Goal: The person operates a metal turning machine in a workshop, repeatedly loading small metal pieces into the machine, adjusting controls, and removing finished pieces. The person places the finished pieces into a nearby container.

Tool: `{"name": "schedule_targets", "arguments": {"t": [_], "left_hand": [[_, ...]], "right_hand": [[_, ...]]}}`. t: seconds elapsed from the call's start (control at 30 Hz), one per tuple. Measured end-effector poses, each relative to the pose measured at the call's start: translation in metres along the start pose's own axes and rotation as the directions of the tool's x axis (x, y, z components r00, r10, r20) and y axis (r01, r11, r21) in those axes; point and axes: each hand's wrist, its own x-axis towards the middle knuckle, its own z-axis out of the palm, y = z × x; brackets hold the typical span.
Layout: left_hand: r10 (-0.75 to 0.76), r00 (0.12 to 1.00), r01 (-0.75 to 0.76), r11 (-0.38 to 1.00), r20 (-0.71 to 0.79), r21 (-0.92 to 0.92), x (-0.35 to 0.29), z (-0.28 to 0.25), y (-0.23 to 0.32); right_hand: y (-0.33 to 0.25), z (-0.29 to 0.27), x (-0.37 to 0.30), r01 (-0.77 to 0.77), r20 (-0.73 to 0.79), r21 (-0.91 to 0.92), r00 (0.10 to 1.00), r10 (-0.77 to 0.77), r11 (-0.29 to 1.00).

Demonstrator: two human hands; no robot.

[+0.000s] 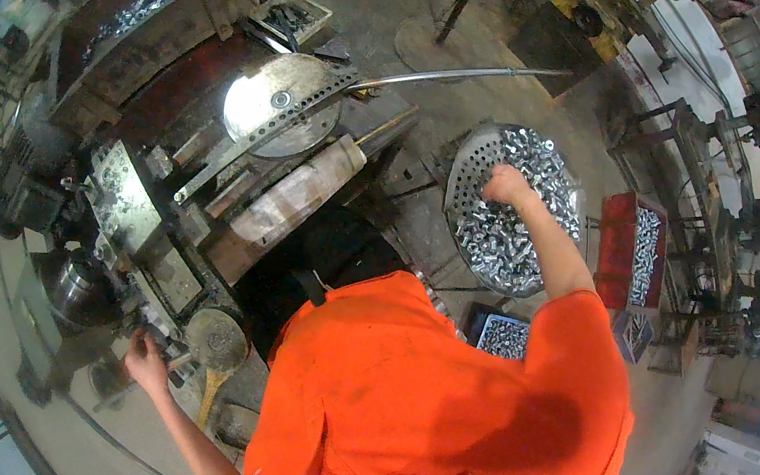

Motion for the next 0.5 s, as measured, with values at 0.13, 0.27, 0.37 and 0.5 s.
{"name": "schedule_targets", "arguments": {"t": [0.13,0.27,0.37,0.5], "left_hand": [[0.135,0.991,-0.134,0.99,-0.013,0.043,0.005,0.003,-0.016],[0.146,0.989,-0.146,0.989,0.013,-0.004,0.009,0.006,-0.032],[0.11,0.994,-0.11,0.993,0.015,0.04,0.009,0.006,-0.021],[0.075,0.995,-0.077,0.997,0.059,0.025,0.013,0.005,-0.027]], "right_hand": [[0.006,0.004,-0.007,-0.06,-0.116,0.108,0.991,0.073,0.992],[0.015,0.008,-0.016,0.061,-0.216,0.109,0.976,-0.036,0.992],[-0.002,0.004,-0.036,0.15,-0.106,0.088,0.984,-0.141,0.985],[-0.027,0.003,-0.035,0.009,0.027,-0.021,1.0,-0.008,1.0]]}}
